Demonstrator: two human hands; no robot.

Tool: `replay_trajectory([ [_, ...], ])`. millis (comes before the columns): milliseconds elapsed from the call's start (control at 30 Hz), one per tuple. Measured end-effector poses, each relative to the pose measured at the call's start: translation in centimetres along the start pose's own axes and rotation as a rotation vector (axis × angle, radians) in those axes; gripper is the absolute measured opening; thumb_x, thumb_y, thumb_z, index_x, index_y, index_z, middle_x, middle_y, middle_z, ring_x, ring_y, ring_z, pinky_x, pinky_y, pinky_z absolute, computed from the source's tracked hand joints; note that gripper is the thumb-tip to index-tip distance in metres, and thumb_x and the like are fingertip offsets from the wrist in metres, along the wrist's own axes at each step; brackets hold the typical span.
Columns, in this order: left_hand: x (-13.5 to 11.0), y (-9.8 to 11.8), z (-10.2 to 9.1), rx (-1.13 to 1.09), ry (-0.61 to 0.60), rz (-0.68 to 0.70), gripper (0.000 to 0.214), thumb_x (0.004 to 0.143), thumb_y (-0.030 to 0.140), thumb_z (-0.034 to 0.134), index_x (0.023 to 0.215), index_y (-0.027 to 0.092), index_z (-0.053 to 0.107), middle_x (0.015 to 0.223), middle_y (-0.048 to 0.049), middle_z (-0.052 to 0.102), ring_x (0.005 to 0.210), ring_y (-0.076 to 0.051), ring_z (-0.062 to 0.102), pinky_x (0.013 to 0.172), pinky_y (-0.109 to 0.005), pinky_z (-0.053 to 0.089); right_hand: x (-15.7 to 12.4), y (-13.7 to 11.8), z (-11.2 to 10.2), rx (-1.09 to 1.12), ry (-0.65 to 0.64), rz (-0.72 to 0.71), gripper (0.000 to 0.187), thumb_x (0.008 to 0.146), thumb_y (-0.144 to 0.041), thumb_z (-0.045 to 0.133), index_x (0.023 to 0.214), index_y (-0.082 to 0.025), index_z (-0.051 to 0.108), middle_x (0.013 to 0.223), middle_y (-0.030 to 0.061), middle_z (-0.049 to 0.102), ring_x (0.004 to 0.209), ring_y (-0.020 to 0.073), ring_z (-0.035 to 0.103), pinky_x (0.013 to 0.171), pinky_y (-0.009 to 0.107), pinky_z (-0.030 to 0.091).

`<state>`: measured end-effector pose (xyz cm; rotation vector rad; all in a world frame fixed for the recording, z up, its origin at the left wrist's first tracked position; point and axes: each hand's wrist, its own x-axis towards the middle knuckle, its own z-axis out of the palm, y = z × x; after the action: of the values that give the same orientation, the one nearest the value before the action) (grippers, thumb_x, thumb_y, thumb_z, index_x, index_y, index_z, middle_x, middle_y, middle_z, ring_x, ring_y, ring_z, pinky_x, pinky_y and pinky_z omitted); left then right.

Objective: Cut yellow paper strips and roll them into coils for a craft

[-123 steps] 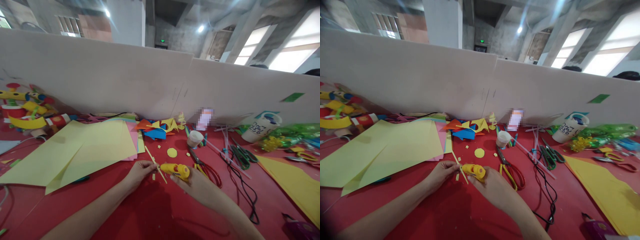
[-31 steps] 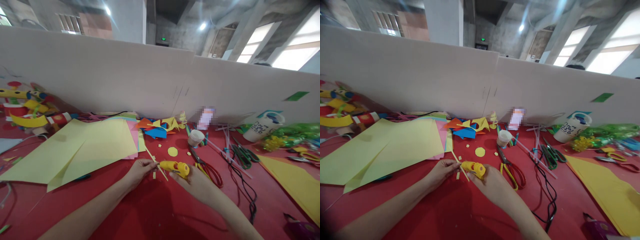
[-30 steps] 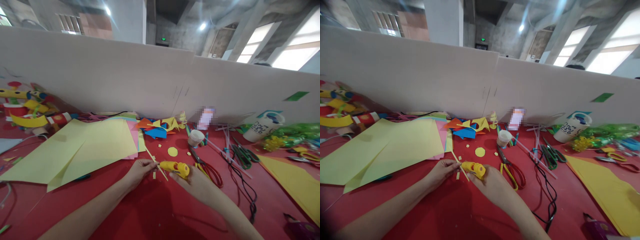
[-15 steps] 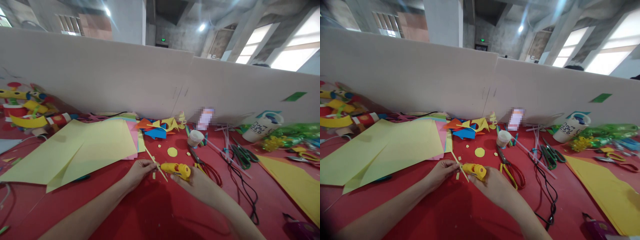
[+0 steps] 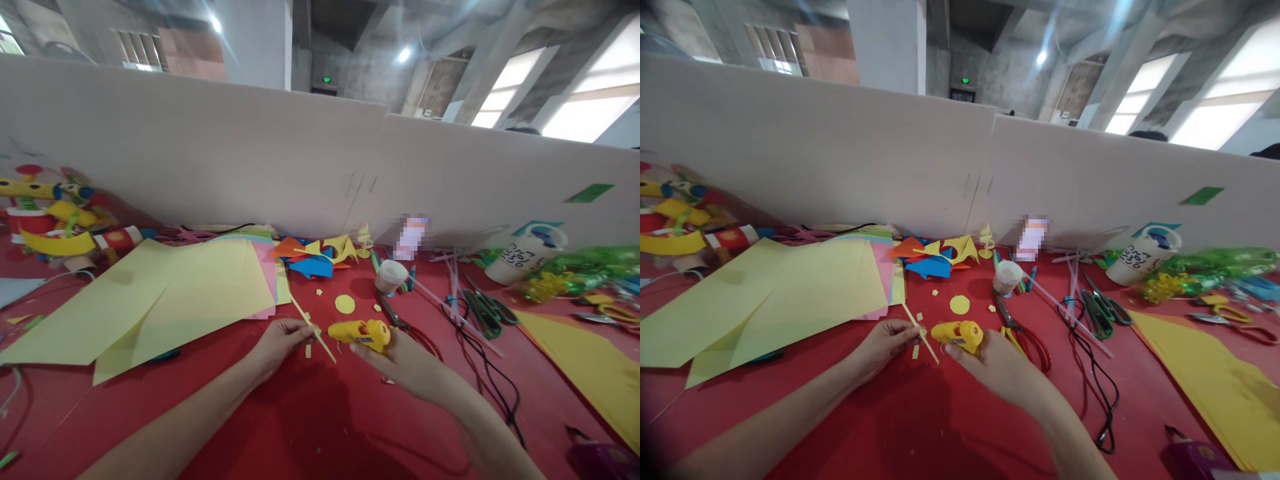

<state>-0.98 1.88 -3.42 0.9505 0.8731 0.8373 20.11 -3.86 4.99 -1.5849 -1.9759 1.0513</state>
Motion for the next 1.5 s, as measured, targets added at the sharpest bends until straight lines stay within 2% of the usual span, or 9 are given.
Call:
replay_trajectory([
  [200, 0.0, 0.0, 0.1, -0.006, -0.002, -0.008, 0.023, 0.06, 0.034, 0.073, 0.07, 0.014, 0.072, 0.067, -0.0034, 0.069, 0.065, -0.012, 0.06, 0.072, -0.023, 0.046, 0.1, -0.1, 0.3, 0.041, 0.02, -0.015, 0.032, 0.082, -0.042, 0.046, 0.103, -0.024, 0.062, 0.082, 0.0029, 0.067, 0.065, 0.0164, 0.06, 0.058, 0.027, 0.049],
  [400, 0.0, 0.2, 0.2, 0.031, -0.005, -0.013, 0.025, 0.06, 0.036, 0.073, 0.069, 0.013, 0.072, 0.066, -0.0033, 0.068, 0.064, -0.012, 0.06, 0.07, -0.023, 0.046, 0.6, 0.2, 1.2, 0.033, 0.026, -0.044, 0.032, 0.082, -0.043, 0.046, 0.098, -0.022, 0.064, 0.076, 0.0026, 0.067, 0.066, 0.0172, 0.061, 0.061, 0.028, 0.047],
  [600, -0.1, 0.1, 0.1, 0.06, -0.006, -0.009, 0.025, 0.061, 0.037, 0.072, 0.07, 0.014, 0.072, 0.065, -0.0033, 0.068, 0.066, -0.013, 0.06, 0.069, -0.023, 0.046, 0.6, 0.2, 1.0, 0.009, 0.008, -0.086, 0.033, 0.083, -0.043, 0.044, 0.101, -0.023, 0.063, 0.075, 0.002, 0.066, 0.066, 0.017, 0.06, 0.063, 0.028, 0.047],
  [767, -0.1, 0.1, 0.1, 0.076, -0.001, 0.005, 0.029, 0.06, 0.039, 0.072, 0.074, 0.014, 0.072, 0.065, -0.0045, 0.068, 0.068, -0.015, 0.061, 0.073, -0.027, 0.046, 0.3, 0.0, 0.8, -0.02, 0.001, -0.06, 0.032, 0.082, -0.041, 0.045, 0.101, -0.023, 0.063, 0.076, 0.0019, 0.066, 0.068, 0.0174, 0.061, 0.064, 0.027, 0.046],
  [1033, -0.2, 0.4, 0.3, 0.086, 0.009, -0.004, 0.028, 0.059, 0.039, 0.072, 0.071, 0.013, 0.072, 0.065, -0.0047, 0.068, 0.066, -0.015, 0.06, 0.067, -0.025, 0.046, 0.5, -0.1, 0.9, -0.036, 0.004, -0.07, 0.035, 0.083, -0.043, 0.043, 0.102, -0.022, 0.062, 0.079, 0.0033, 0.067, 0.066, 0.0167, 0.06, 0.061, 0.027, 0.047],
  [1200, -0.1, 0.1, 0.0, 0.037, 0.008, 0.005, 0.025, 0.06, 0.036, 0.072, 0.07, 0.013, 0.071, 0.066, -0.0043, 0.068, 0.064, -0.014, 0.059, 0.067, -0.024, 0.046, -0.1, 0.3, -1.0, -0.049, 0.033, 0.046, 0.035, 0.082, -0.046, 0.043, 0.095, -0.021, 0.063, 0.07, 0.0021, 0.065, 0.063, 0.0158, 0.059, 0.056, 0.025, 0.047],
  [1300, -0.1, 0.1, 0.1, 0.02, 0.013, 0.009, 0.027, 0.059, 0.037, 0.073, 0.068, 0.012, 0.071, 0.064, -0.0042, 0.066, 0.061, -0.013, 0.058, 0.062, -0.024, 0.046, -0.3, 1.2, -2.9, -0.071, 0.097, 0.048, 0.034, 0.082, -0.045, 0.042, 0.096, -0.022, 0.062, 0.07, 0.0016, 0.065, 0.066, 0.0168, 0.06, 0.06, 0.026, 0.049],
  [1400, -0.1, 0.3, 0.2, 0.033, 0.021, 0.004, 0.026, 0.06, 0.037, 0.073, 0.063, 0.012, 0.069, 0.057, -0.0024, 0.063, 0.054, -0.011, 0.055, 0.054, -0.022, 0.043, -0.3, 2.6, -4.5, -0.137, 0.141, 0.047, 0.033, 0.079, -0.046, 0.044, 0.084, -0.021, 0.064, 0.073, 0.0025, 0.065, 0.071, 0.019, 0.06, 0.067, 0.029, 0.048],
  [1500, -0.1, 0.4, 0.3, 0.044, 0.047, -0.006, 0.026, 0.059, 0.037, 0.073, 0.061, 0.012, 0.067, 0.056, -0.0015, 0.062, 0.053, -0.009, 0.053, 0.051, -0.019, 0.04, -0.1, 3.9, -5.1, -0.059, 0.167, 0.135, 0.033, 0.075, -0.05, 0.048, 0.076, -0.02, 0.062, 0.065, 0.0023, 0.062, 0.064, 0.0197, 0.058, 0.059, 0.03, 0.047],
])
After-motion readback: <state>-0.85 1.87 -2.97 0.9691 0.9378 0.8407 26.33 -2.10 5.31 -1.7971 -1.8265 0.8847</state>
